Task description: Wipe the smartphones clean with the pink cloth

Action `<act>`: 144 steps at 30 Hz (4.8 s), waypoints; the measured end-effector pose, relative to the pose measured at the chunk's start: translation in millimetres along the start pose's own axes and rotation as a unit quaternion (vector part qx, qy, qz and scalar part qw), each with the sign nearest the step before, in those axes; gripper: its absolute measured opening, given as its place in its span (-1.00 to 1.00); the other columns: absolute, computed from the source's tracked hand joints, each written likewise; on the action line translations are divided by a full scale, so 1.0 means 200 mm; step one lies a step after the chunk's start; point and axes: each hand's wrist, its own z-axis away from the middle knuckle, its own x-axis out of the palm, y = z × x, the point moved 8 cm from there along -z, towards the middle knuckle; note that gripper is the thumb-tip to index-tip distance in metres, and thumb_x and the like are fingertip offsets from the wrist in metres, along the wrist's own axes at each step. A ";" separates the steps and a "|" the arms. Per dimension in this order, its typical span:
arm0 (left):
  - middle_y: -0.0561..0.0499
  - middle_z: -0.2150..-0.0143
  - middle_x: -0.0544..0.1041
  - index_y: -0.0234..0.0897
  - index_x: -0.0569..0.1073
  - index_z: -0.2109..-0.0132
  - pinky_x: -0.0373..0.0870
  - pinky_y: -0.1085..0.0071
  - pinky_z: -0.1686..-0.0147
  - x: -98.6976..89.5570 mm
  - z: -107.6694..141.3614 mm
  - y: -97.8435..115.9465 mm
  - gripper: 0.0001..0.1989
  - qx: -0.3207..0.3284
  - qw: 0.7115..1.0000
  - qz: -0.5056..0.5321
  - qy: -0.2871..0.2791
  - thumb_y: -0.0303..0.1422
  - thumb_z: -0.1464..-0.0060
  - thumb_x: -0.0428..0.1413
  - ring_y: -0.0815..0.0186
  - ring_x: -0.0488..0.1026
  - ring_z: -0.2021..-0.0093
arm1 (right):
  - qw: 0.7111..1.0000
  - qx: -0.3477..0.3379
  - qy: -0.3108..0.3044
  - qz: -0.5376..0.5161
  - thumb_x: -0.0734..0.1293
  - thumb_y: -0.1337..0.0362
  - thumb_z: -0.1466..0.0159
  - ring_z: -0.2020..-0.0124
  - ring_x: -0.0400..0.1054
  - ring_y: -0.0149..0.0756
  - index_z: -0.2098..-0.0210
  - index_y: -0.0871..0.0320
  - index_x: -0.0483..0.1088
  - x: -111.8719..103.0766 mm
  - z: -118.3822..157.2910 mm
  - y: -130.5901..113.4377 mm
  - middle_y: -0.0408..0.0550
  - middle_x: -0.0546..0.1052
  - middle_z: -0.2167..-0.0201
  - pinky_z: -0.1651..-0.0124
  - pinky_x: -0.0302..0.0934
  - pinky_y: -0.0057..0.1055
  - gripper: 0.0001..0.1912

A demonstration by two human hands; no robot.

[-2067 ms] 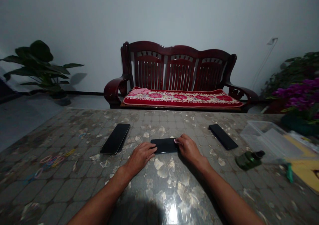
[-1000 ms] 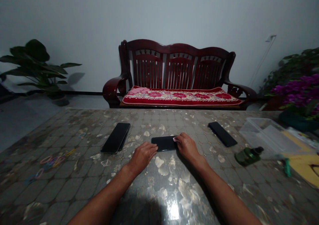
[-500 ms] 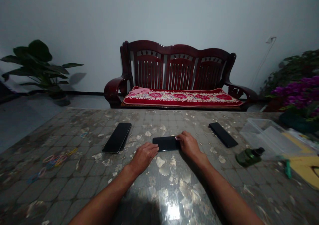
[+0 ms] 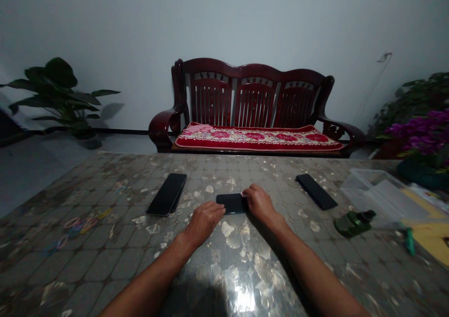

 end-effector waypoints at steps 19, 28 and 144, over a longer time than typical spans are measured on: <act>-0.06 0.18 0.67 -0.26 0.62 0.17 0.55 0.29 0.19 0.01 0.00 0.00 -0.81 -0.004 1.000 -0.002 -0.016 -0.45 -0.28 0.08 0.22 0.60 0.21 | 0.999 -0.053 -0.003 -0.012 0.20 0.42 -0.36 0.10 0.37 -0.25 0.11 0.13 0.55 0.06 -0.09 -0.19 0.04 0.51 0.15 0.11 0.15 -0.45 -0.71; -0.05 0.19 0.67 -0.26 0.62 0.16 0.56 0.31 0.20 0.00 0.00 0.00 -0.76 0.001 1.000 -0.015 -0.008 -0.45 -0.31 0.03 0.24 0.60 0.22 | 0.993 -0.118 -0.005 -0.029 0.22 0.40 -0.37 0.11 0.34 -0.27 0.12 0.10 0.56 0.10 -0.13 -0.29 -0.02 0.51 0.17 0.12 0.13 -0.48 -0.72; -0.09 0.18 0.68 -0.27 0.62 0.16 0.58 0.30 0.19 0.00 -0.01 0.01 -0.82 -0.019 0.999 -0.025 -0.020 -0.45 -0.24 0.10 0.21 0.62 0.22 | 0.992 -0.073 0.008 -0.108 0.23 0.51 -0.26 0.20 0.38 -0.34 0.14 0.15 0.52 0.00 0.16 0.14 -0.04 0.49 0.23 0.13 0.18 -0.51 -0.70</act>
